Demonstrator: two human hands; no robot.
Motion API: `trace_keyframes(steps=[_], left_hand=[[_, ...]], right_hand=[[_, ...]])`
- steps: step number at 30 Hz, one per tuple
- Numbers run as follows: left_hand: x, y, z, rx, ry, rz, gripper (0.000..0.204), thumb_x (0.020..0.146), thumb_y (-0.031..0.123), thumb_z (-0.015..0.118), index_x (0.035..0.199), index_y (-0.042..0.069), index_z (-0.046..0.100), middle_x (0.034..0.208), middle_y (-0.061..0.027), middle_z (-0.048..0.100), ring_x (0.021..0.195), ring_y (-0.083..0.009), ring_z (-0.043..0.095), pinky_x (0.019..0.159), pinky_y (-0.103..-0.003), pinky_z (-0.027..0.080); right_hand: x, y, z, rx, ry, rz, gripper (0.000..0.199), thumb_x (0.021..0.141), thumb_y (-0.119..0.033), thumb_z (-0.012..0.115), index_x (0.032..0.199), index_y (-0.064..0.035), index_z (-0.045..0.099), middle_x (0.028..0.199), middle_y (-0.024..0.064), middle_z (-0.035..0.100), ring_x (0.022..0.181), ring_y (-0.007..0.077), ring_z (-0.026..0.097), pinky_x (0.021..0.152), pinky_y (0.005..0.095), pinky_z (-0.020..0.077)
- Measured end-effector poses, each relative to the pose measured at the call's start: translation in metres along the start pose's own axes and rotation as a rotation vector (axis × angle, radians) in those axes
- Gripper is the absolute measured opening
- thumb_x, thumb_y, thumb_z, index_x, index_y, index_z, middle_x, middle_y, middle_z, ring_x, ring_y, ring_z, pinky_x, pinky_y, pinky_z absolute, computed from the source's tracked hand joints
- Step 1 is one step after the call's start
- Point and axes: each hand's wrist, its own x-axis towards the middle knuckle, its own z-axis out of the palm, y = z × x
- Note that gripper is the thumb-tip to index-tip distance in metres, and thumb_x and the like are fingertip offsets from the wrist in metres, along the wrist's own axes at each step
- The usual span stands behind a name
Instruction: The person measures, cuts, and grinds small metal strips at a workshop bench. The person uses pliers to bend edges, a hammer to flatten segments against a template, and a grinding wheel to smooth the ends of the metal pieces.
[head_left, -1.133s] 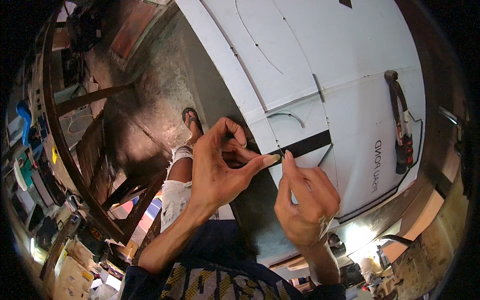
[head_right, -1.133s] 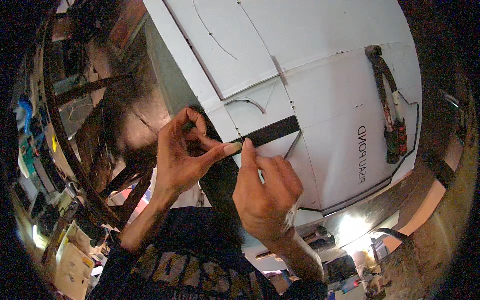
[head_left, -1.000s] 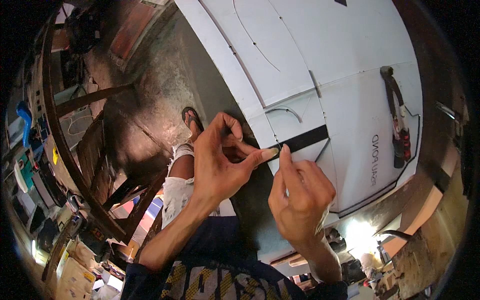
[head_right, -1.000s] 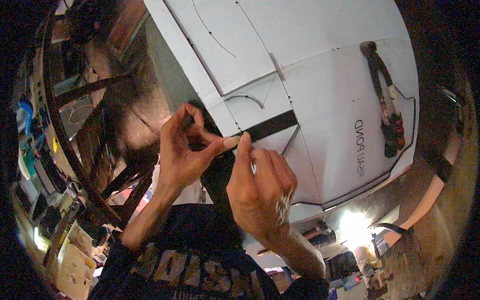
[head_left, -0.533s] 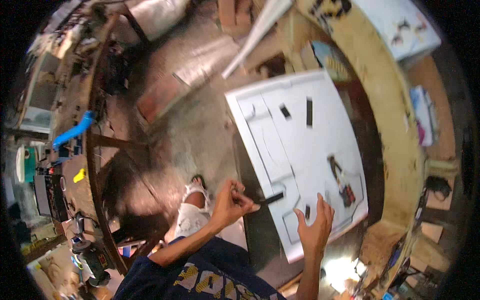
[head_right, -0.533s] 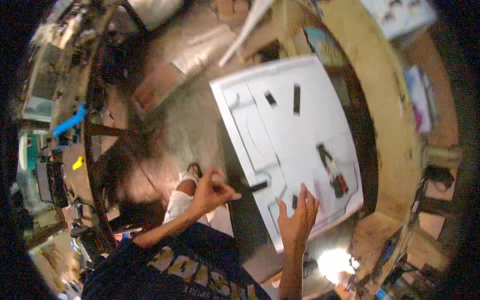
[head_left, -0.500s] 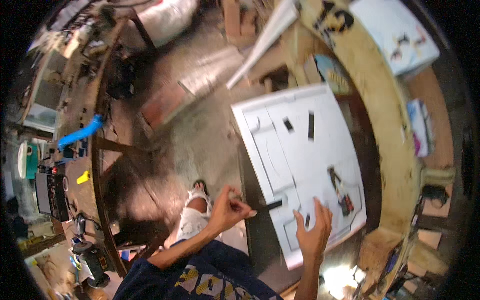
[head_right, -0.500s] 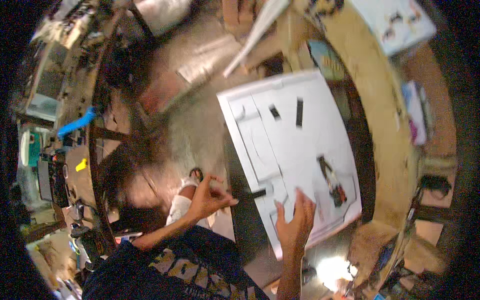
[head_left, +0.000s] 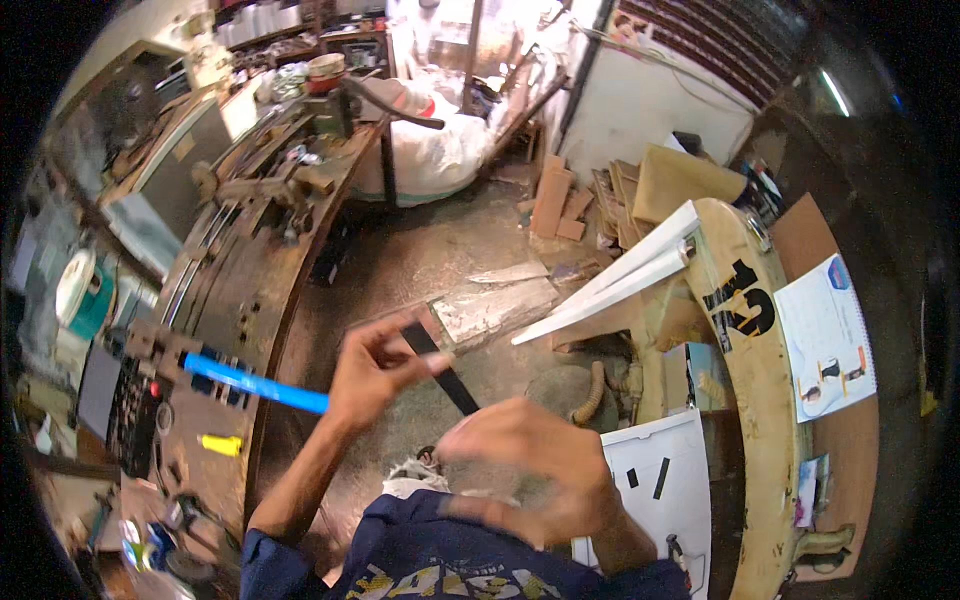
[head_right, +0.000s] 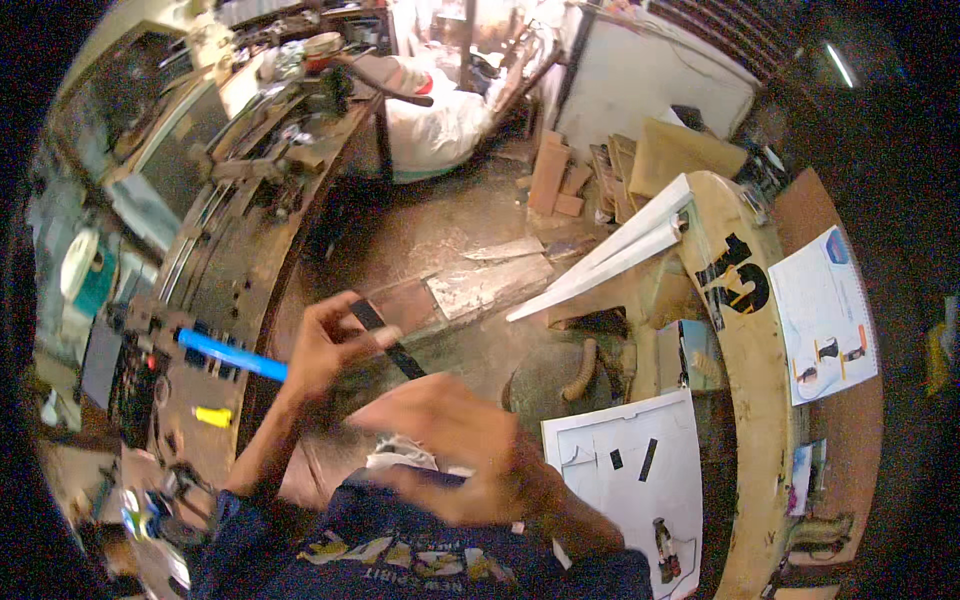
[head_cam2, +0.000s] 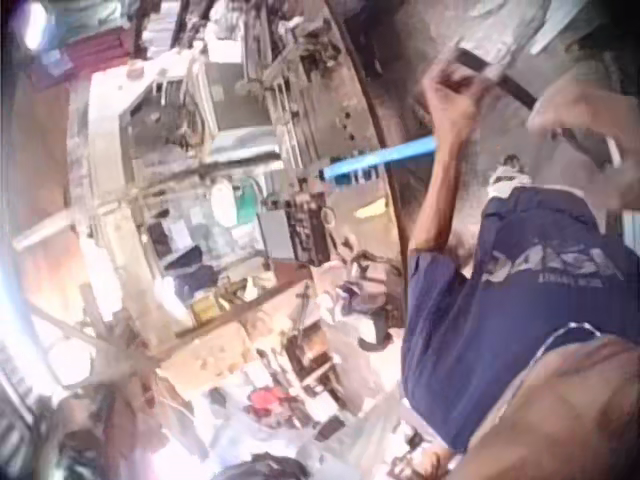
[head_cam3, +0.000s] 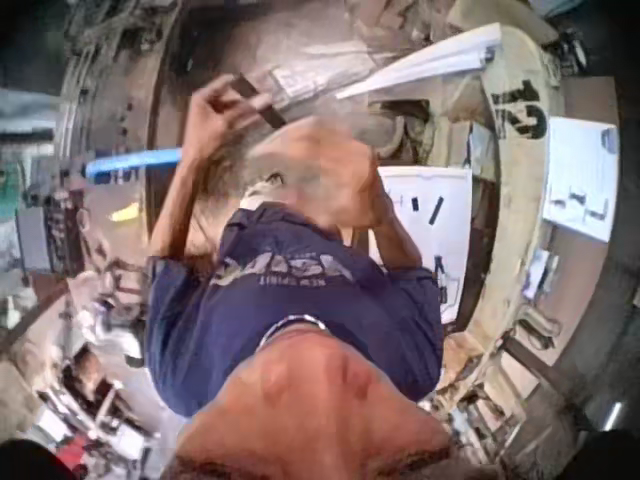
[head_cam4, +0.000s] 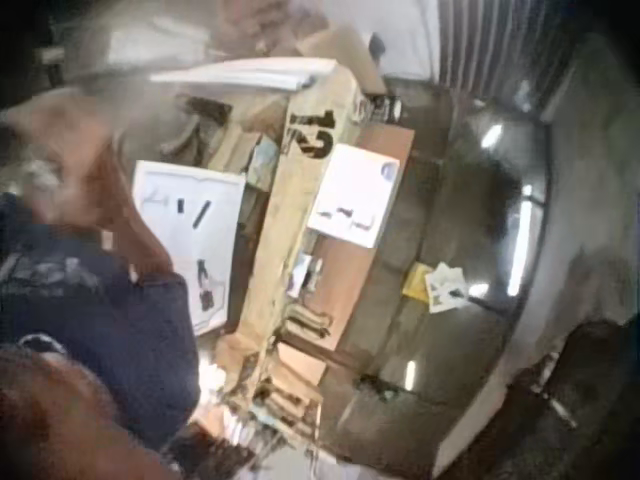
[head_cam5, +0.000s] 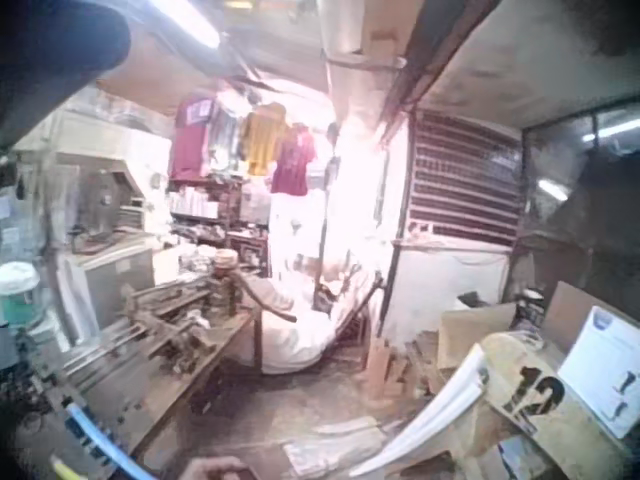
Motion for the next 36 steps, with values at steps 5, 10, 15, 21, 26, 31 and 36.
trace_keyframes(steps=[5,10,15,21,26,31,36], left_hand=[[0.12,-0.01,-0.055,-0.045,0.118,0.053,0.012,0.085,0.012,0.076,0.082,0.003,0.07,0.068,0.001,0.066,0.059,-0.0019,0.056,0.054,-0.02,0.044],[0.217,0.016,-0.041,0.108,0.21,0.284,0.02,0.087,0.018,0.075,0.084,-0.001,0.073,0.07,0.0016,0.065,0.065,-0.0046,0.059,0.055,-0.022,0.045],[0.299,0.061,-0.055,-0.032,0.011,0.136,0.028,0.082,0.005,0.078,0.101,0.001,0.058,0.074,-0.0025,0.069,0.069,-0.0061,0.063,0.061,-0.02,0.047],[0.415,0.066,-0.069,0.014,-0.13,0.025,0.027,0.083,0.01,0.077,0.103,0.002,0.06,0.073,0.001,0.066,0.064,-0.0029,0.056,0.056,-0.02,0.043],[0.495,0.054,-0.125,0.073,-0.089,0.039,0.015,0.083,0.011,0.077,0.094,0.002,0.074,0.079,-0.0003,0.07,0.069,-0.0048,0.058,0.061,-0.021,0.046],[0.617,0.015,-0.216,0.109,0.022,0.121,0.015,0.085,0.009,0.075,0.097,0.001,0.073,0.076,0.0016,0.067,0.068,-0.0049,0.057,0.059,-0.024,0.046],[0.724,-0.021,-0.44,0.318,0.67,0.19,0.019,0.086,0.008,0.071,0.104,0.002,0.074,0.09,-0.0024,0.073,0.081,-0.0074,0.062,0.075,-0.025,0.05]], right_hand=[[0.118,0.003,0.01,0.293,-0.042,-0.568,0.044,0.093,-0.039,0.052,0.11,-0.0002,0.063,0.102,0.0188,0.065,0.094,0.0368,0.062,0.08,0.0452,0.0497],[0.174,0.112,-0.1,0.126,0.163,-0.197,0.045,0.085,-0.024,0.065,0.123,0.0016,0.061,0.11,0.015,0.066,0.101,0.0301,0.062,0.089,0.0376,0.0482],[0.26,0.256,-0.129,-0.037,0.313,0.372,0.038,0.083,-0.013,0.075,0.116,0.0047,0.065,0.103,0.011,0.07,0.094,0.0142,0.062,0.082,0.0286,0.0475],[0.365,0.364,-0.171,0.196,0.233,0.473,0.015,0.086,-0.011,0.075,0.092,0.0022,0.073,0.08,0.0021,0.069,0.071,0.0053,0.059,0.065,0.0206,0.0455],[0.456,0.437,-0.195,0.141,0.406,0.43,0.009,0.086,-0.006,0.075,0.088,0.0018,0.073,0.077,-0.0001,0.067,0.066,0.0042,0.054,0.06,0.0198,0.0409],[0.542,0.516,-0.198,0.009,0.522,0.498,0.013,0.087,-0.007,0.072,0.096,0.0018,0.073,0.086,0.0039,0.07,0.081,0.009,0.062,0.075,0.0236,0.0496],[0.625,0.639,-0.196,-0.245,0.302,0.546,0.018,0.09,-0.012,0.069,0.103,-0.0004,0.071,0.092,0.0073,0.072,0.087,0.0131,0.065,0.079,0.0278,0.0508]])
